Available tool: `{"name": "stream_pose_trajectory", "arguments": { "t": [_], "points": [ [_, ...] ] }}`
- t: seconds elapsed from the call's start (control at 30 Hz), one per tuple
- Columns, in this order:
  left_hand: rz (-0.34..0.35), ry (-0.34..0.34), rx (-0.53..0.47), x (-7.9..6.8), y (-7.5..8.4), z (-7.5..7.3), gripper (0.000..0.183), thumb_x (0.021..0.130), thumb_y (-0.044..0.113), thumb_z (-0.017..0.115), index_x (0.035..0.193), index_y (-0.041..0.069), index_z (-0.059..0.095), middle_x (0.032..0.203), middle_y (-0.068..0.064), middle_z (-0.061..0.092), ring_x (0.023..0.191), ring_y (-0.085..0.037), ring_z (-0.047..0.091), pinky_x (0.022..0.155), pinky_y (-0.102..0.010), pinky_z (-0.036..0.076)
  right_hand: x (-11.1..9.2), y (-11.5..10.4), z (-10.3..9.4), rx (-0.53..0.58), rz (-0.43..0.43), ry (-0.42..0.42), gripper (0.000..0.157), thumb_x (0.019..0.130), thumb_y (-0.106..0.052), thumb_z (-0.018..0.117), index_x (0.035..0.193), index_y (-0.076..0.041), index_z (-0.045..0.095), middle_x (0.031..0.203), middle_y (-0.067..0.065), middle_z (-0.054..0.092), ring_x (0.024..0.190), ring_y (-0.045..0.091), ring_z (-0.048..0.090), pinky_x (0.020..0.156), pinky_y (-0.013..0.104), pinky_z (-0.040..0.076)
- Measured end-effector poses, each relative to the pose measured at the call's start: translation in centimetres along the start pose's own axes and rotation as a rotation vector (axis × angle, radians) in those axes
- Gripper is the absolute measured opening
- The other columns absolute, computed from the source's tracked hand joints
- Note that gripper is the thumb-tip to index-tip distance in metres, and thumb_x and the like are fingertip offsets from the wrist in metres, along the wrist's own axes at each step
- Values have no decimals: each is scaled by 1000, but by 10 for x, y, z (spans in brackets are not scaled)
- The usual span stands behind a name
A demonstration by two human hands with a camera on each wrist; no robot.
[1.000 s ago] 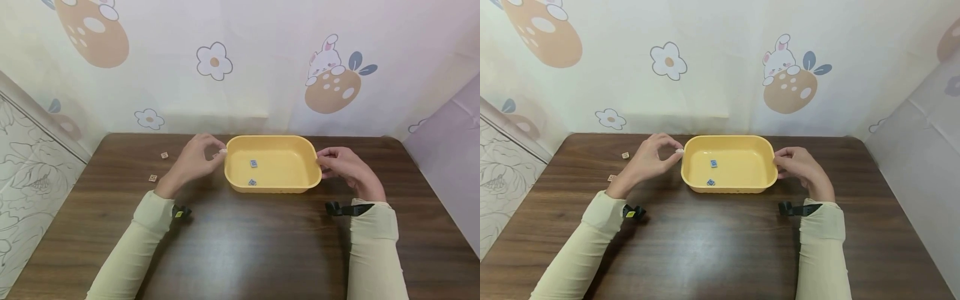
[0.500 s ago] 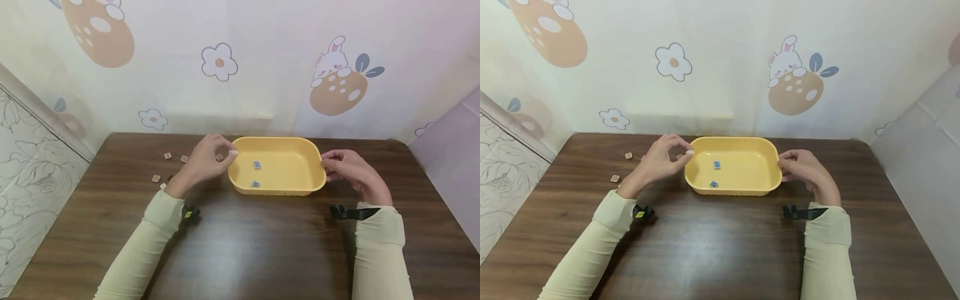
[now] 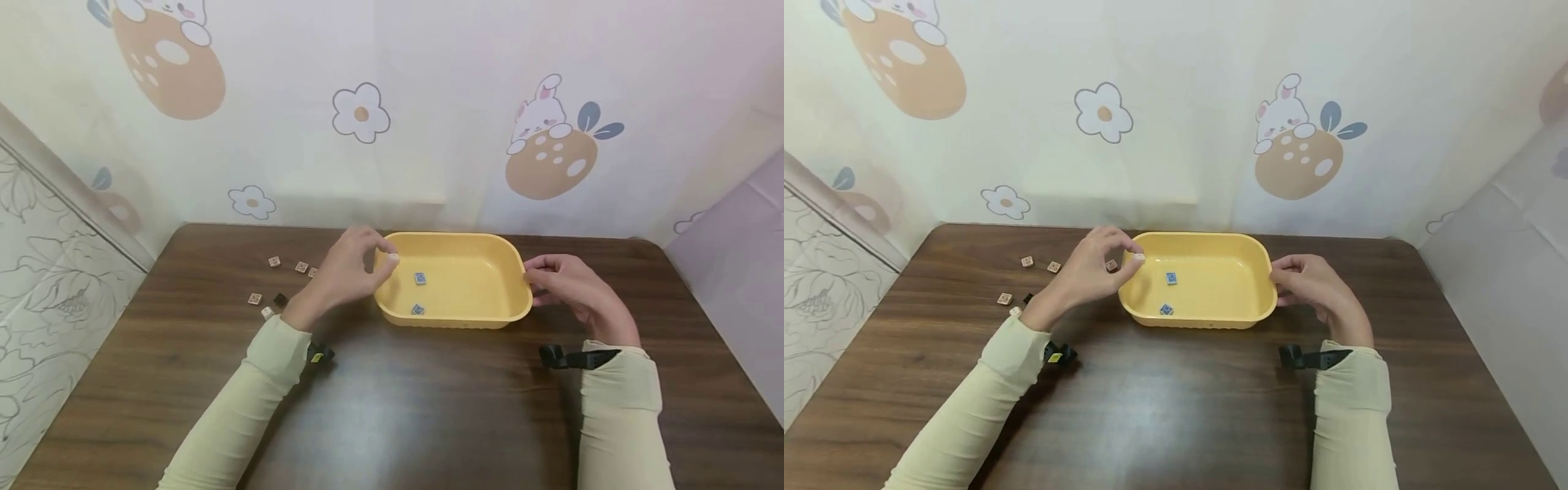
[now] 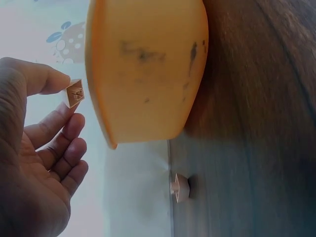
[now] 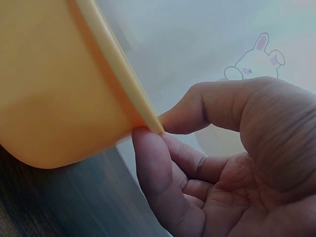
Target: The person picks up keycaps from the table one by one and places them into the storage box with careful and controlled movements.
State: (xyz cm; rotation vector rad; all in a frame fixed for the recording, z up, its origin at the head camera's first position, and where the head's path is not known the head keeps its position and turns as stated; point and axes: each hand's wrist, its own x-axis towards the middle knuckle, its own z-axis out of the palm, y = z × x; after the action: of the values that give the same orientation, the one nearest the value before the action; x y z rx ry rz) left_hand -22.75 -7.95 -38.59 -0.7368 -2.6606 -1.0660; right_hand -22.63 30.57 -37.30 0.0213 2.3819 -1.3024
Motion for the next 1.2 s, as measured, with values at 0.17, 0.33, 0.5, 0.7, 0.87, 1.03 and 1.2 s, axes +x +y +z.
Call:
{"name": "stream_pose_trajectory", "arguments": {
  "t": [0.17, 0.33, 0.5, 0.7, 0.87, 1.03, 1.2],
  "points": [
    [5, -17, 6, 2, 1, 9, 22, 97, 30, 70, 106, 13, 79, 107, -4, 72, 111, -29, 60, 99, -43, 50, 0, 0, 0, 7, 1, 3, 50, 106, -22, 60, 142, 12, 51, 102, 1, 69, 85, 6, 71, 78, 27, 65],
    [9, -26, -3, 1, 2, 18, 20, 97, 31, 69, 104, 14, 78, 107, -3, 73, 111, -29, 59, 98, -42, 49, -1, 3, 1, 11, -4, -3, 51, 106, -22, 60, 142, 13, 50, 102, 1, 70, 85, 7, 72, 78, 28, 65],
    [15, -37, 24, 1, 3, 21, 22, 97, 31, 69, 108, 14, 79, 112, -3, 74, 116, -24, 57, 103, -42, 49, -3, 4, 2, 19, 2, -1, 51, 106, -21, 60, 142, 13, 50, 101, 1, 70, 84, 8, 72, 78, 29, 65],
    [-5, -30, 31, 0, 2, 16, 32, 94, 30, 73, 118, 11, 77, 119, -7, 71, 120, -27, 56, 105, -46, 49, -2, 1, 1, 7, -2, 7, 50, 106, -22, 60, 141, 12, 51, 102, 1, 70, 85, 7, 72, 79, 28, 65],
    [-17, -24, 23, -3, 0, 12, 35, 94, 31, 73, 123, 10, 76, 121, -11, 71, 119, -28, 55, 103, -46, 48, -3, 2, 0, -5, 7, 8, 50, 106, -23, 59, 142, 11, 51, 107, 4, 70, 86, 6, 71, 80, 28, 65],
    [-33, 27, 35, -11, -6, 7, 34, 95, 28, 72, 123, 10, 75, 121, -9, 71, 119, -28, 56, 100, -46, 49, -1, 0, 0, 5, -7, 6, 50, 106, -23, 60, 142, 11, 52, 107, 4, 69, 86, 6, 71, 80, 28, 65],
    [-71, 51, 20, -20, -12, 3, 35, 94, 28, 72, 124, 10, 74, 122, -9, 69, 120, -29, 56, 101, -47, 48, -2, 1, 0, 17, -10, 5, 49, 106, -21, 59, 141, 12, 51, 104, 2, 69, 85, 6, 71, 78, 28, 65]
  ]
}}
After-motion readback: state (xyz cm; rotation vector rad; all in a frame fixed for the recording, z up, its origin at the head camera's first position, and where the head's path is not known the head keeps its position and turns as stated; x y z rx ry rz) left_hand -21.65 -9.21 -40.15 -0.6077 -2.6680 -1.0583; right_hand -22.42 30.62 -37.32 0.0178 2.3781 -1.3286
